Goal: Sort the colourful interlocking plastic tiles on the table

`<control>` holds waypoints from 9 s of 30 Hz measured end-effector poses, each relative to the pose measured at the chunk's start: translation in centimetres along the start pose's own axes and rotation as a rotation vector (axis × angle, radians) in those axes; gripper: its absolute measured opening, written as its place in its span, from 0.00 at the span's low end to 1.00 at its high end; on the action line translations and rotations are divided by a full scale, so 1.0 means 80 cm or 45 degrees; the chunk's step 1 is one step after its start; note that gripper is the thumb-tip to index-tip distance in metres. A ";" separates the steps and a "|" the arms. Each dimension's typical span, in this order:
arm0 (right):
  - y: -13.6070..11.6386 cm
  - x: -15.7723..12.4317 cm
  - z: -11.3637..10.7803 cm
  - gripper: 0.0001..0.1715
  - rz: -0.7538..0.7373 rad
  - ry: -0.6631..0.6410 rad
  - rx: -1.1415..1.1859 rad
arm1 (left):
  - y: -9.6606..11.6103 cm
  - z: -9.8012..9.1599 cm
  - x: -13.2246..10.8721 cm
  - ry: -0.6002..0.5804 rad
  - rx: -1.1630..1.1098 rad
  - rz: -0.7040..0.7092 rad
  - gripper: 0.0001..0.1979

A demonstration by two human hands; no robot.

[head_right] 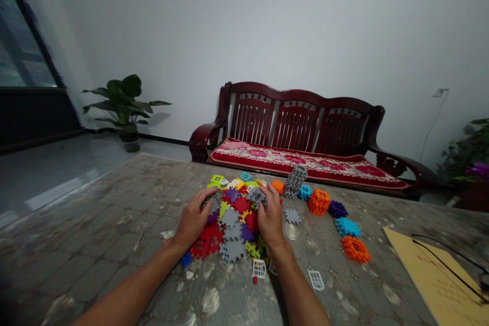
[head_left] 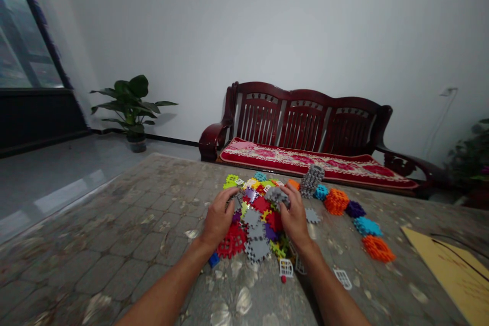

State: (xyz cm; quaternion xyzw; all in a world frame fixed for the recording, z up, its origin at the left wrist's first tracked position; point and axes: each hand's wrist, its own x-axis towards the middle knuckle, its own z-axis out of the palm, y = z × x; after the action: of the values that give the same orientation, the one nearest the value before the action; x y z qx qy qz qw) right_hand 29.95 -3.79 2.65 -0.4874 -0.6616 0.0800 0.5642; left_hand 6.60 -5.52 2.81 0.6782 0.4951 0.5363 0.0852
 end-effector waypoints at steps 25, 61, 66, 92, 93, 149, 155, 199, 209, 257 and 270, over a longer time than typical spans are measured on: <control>0.018 0.004 -0.020 0.23 0.178 -0.027 0.096 | -0.020 -0.012 0.003 -0.346 0.609 -0.465 0.26; 0.085 0.009 -0.168 0.36 0.634 0.241 -1.339 | -0.048 -0.002 0.001 -0.383 0.206 -0.416 0.27; 0.107 -0.001 -0.212 0.44 0.825 0.139 -1.528 | -0.044 -0.002 0.001 -0.394 0.281 -0.413 0.25; 0.072 -0.016 -0.190 0.30 0.695 -0.213 -1.101 | -0.052 -0.012 0.015 0.113 -0.336 -0.778 0.17; 0.066 -0.014 -0.178 0.29 0.676 -0.212 -1.016 | -0.052 -0.012 0.015 0.119 -0.343 -0.783 0.17; 0.062 -0.031 -0.185 0.28 0.397 -0.190 -1.163 | -0.028 -0.004 -0.002 -0.421 0.177 0.081 0.15; 0.082 -0.054 -0.217 0.23 0.582 -0.449 -1.351 | -0.024 -0.005 -0.001 -0.422 0.159 0.049 0.15; -0.031 -0.010 -0.032 0.20 0.104 -0.485 -0.210 | -0.035 -0.005 0.002 -0.291 0.135 -0.180 0.11; 0.096 0.017 -0.132 0.46 0.609 0.487 -0.708 | -0.039 -0.006 0.004 -0.296 0.136 -0.137 0.12; -0.040 0.020 -0.025 0.52 -0.215 -0.359 -0.553 | -0.029 -0.006 0.000 -0.220 0.189 -0.024 0.16; -0.028 0.009 -0.017 0.38 -0.057 -0.294 -0.479 | -0.019 -0.005 -0.006 -0.421 0.263 0.190 0.23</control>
State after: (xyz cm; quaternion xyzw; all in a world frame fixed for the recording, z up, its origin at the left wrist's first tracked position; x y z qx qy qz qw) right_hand 29.94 -5.01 5.05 -0.5570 -0.7357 -0.0020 0.3854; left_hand 5.42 -5.31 1.70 0.7968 0.4754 0.3688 0.0553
